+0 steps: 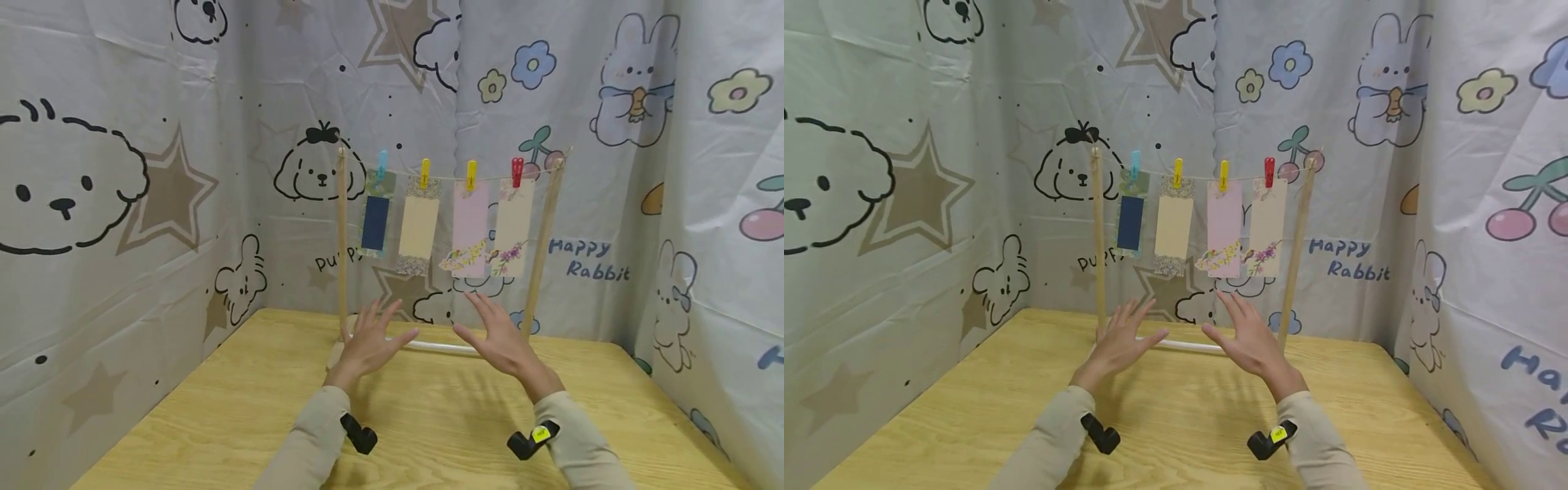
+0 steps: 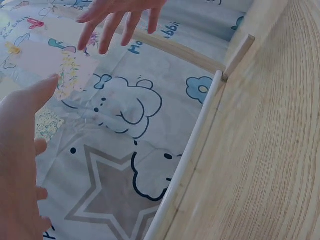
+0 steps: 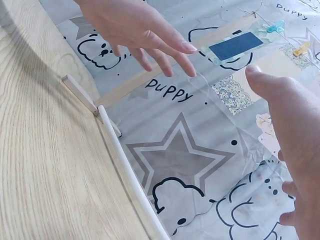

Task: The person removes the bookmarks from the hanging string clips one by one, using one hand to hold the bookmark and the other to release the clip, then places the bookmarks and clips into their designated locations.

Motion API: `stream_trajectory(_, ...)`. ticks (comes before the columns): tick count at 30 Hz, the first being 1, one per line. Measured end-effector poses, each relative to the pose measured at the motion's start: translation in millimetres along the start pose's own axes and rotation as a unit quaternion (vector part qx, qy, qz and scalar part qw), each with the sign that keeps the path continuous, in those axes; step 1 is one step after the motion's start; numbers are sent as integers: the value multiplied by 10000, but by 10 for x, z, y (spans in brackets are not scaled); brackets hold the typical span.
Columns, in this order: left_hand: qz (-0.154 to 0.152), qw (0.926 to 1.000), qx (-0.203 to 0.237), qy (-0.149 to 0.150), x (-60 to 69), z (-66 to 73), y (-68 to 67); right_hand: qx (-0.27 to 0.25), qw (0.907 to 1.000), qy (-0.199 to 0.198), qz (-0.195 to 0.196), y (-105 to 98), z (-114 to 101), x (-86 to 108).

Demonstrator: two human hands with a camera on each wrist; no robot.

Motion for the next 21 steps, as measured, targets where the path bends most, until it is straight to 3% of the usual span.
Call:
stream_trajectory(10,94,9988,357,-323,-58,-94,-25,-682,9973,-146,247,-23,-84,-120)
stream_trajectory(17,317,9979,560,-32,-112,-42,-126,-1441,9881,-204,493,-135,-122,-199)
stream_trajectory(21,382,9969,682,-44,-131,-21,-208,-1736,9837,-135,441,-182,-122,-246)
Point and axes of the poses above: each hand's wrist, its own x-axis away from the middle knuckle, its own y-axis out of the palm, z = x × y, the point moved 8 cm from there along -x, towards the middle knuckle, and after that the axes turned 6 degrees about -y, right-handed, at the moved point
